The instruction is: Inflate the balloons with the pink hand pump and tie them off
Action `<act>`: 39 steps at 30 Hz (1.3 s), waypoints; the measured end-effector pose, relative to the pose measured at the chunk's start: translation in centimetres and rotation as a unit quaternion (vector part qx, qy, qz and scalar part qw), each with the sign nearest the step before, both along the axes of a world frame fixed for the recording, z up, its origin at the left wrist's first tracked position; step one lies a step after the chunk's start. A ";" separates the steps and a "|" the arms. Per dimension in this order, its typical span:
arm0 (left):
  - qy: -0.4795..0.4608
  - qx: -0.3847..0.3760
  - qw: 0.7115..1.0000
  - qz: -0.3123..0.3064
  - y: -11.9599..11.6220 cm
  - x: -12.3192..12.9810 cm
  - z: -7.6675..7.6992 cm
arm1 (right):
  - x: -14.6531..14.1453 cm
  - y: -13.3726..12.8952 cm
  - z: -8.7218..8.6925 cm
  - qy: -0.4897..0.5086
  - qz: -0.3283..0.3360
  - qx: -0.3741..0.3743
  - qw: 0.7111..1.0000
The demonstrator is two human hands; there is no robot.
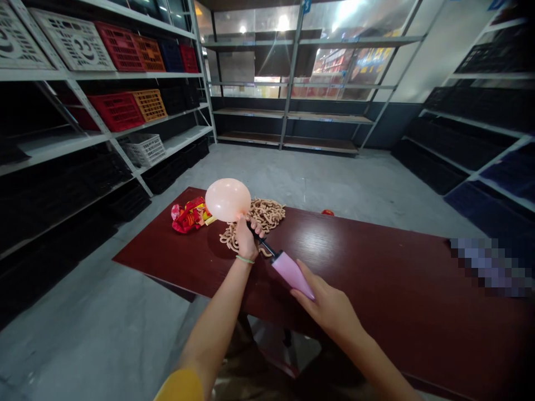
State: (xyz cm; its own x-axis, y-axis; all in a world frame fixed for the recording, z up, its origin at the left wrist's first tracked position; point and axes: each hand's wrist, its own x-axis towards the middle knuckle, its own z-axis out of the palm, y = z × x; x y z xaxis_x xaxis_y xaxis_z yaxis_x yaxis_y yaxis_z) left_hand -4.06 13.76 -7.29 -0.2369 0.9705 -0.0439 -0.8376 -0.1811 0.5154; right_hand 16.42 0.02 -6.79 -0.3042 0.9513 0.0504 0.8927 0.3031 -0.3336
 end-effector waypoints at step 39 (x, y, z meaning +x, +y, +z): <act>0.012 -0.004 1.000 0.011 -0.4 0.3 -0.2 | -4.3 2.9 1.6 -0.017 -0.020 0.016 1.000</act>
State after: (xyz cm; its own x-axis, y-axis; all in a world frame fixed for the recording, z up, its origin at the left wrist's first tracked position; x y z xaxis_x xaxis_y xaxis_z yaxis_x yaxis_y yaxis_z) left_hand -3.74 13.36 -7.48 -0.2588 0.9648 -0.0460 -0.8212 -0.1947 0.5365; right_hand 12.09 2.94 -5.20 -0.2679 0.9608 0.0717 0.9147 0.2770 -0.2943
